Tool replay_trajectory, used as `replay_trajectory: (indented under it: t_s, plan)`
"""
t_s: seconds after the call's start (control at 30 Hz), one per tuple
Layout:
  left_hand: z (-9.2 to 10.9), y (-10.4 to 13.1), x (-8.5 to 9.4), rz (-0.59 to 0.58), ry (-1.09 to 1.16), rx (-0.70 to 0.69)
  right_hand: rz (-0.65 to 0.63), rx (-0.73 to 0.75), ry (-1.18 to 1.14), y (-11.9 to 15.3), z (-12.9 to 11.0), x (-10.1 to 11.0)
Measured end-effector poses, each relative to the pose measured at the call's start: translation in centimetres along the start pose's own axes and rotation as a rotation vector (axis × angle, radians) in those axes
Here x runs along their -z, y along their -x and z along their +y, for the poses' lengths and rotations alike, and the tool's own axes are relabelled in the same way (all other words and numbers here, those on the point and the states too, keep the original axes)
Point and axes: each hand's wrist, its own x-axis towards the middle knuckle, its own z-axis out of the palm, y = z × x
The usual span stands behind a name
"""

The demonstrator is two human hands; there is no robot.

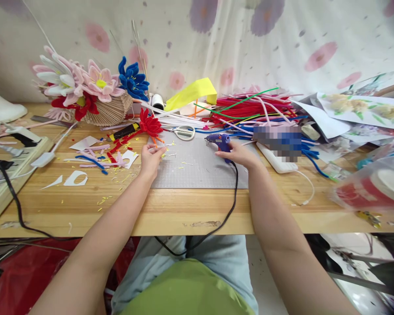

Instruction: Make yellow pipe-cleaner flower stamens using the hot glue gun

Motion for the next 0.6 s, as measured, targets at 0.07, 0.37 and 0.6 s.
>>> replay_trajectory:
  t_s: [0.07,0.37,0.6]
  plan:
    - [-0.1,-0.1,0.1,0.004,0.011,-0.011,0.074,-0.076,0.034,-0.8,0.0,-1.6]
    - [-0.1,-1.0,0.6,0.015,0.016,0.093,0.078,0.000,-0.510,-0.2,-2.8,-4.5]
    - [0.1,-0.7,0.6,-0.033,-0.045,0.119,-0.161,0.069,-0.368,0.9,-5.3,-6.9]
